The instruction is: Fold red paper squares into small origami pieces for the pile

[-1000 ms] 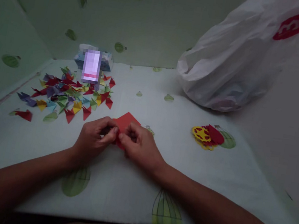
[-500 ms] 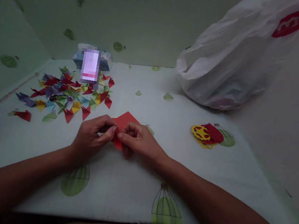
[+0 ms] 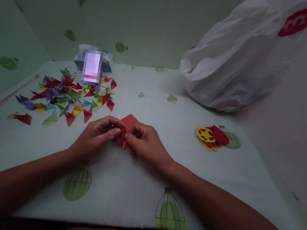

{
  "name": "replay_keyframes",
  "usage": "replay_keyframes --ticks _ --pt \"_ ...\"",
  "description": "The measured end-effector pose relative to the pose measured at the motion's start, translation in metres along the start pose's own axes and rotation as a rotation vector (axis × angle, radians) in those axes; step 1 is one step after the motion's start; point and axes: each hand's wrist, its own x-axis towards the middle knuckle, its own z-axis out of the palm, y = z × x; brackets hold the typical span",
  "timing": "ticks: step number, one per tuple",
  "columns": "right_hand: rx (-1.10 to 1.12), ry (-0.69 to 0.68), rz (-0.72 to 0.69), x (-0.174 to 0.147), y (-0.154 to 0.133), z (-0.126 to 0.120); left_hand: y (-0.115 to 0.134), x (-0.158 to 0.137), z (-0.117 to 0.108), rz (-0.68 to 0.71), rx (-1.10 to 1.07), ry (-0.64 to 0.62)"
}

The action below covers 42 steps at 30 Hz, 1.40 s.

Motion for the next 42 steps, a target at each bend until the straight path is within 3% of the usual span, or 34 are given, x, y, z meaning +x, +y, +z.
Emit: replay_keyframes --ticks 6,23,34,42 --pt "0.035 0.033 -0.007 0.0017 0.0002 -0.002 -0.0024 0.0045 -0.0031 -0.077 -0.188 -0.043" --pt "-0.042 0.056 -0.024 -0.0003 0.0027 0.0018 -0.0026 0.0022 0.0028 -0.139 -0.169 -0.065" --pt "-0.072 0.042 -0.039 0.0004 0.0046 0.0028 0.0004 0.0025 0.002 -0.099 -0.149 -0.038" --pt "-0.074 0.041 -0.017 0.0014 0.0044 0.0019 -0.0006 0.0032 0.0019 -0.174 -0.18 0.003"
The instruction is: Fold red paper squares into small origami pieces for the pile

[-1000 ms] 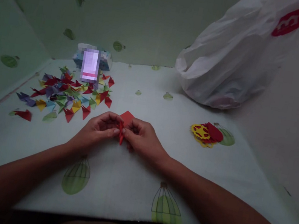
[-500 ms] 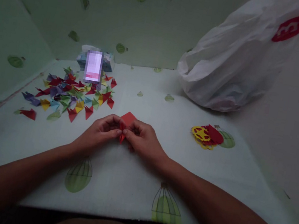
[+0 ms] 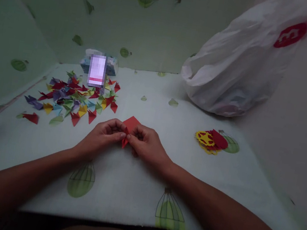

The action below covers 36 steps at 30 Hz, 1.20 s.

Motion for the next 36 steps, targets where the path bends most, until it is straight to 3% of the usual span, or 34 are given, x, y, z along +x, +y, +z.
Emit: replay_keyframes --ticks 11,36 --pt "0.02 -0.082 -0.003 0.0042 0.0071 -0.0021 -0.0013 -0.0003 -0.0008 -0.075 -0.077 0.012" --pt "-0.199 -0.049 -0.156 0.0019 -0.0011 -0.0068 0.007 -0.0022 -0.003 -0.134 0.263 -0.135"
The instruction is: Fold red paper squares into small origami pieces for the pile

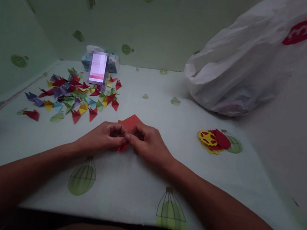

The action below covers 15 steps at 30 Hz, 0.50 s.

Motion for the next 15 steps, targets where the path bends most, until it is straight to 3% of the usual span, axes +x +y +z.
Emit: replay_keyframes --ticks 4,6,10,15 --pt "-0.053 0.043 -0.024 -0.001 -0.002 0.001 -0.001 0.0 0.0 0.021 -0.035 -0.033" --pt "0.014 0.112 0.005 -0.002 -0.004 0.001 -0.001 0.0 0.0 0.051 -0.14 -0.014" --pt "0.249 0.3 0.039 -0.003 -0.006 0.002 -0.004 0.001 0.005 0.163 -0.317 0.144" --pt "0.363 0.397 0.037 -0.006 -0.007 0.007 -0.008 0.0 0.016 0.245 -0.314 0.144"
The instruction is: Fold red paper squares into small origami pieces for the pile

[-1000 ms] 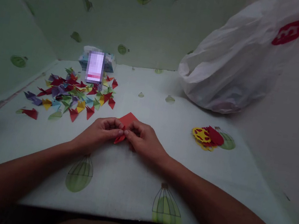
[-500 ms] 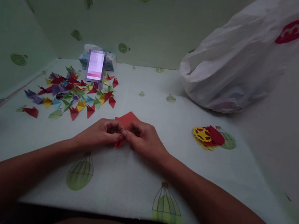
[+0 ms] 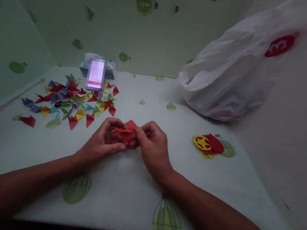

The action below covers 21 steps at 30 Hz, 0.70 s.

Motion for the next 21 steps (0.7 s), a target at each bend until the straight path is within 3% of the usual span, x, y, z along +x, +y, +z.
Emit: replay_keyframes --ticks 13,18,21 --pt "0.134 -0.142 0.156 -0.011 0.008 0.012 0.003 0.001 -0.001 0.015 -0.045 0.169" --pt "0.057 -0.292 0.251 -0.011 0.005 0.01 0.003 0.002 -0.006 -0.021 -0.027 0.146" --pt "-0.04 -0.243 0.185 -0.007 0.003 0.006 0.002 0.004 -0.009 -0.069 -0.032 0.104"
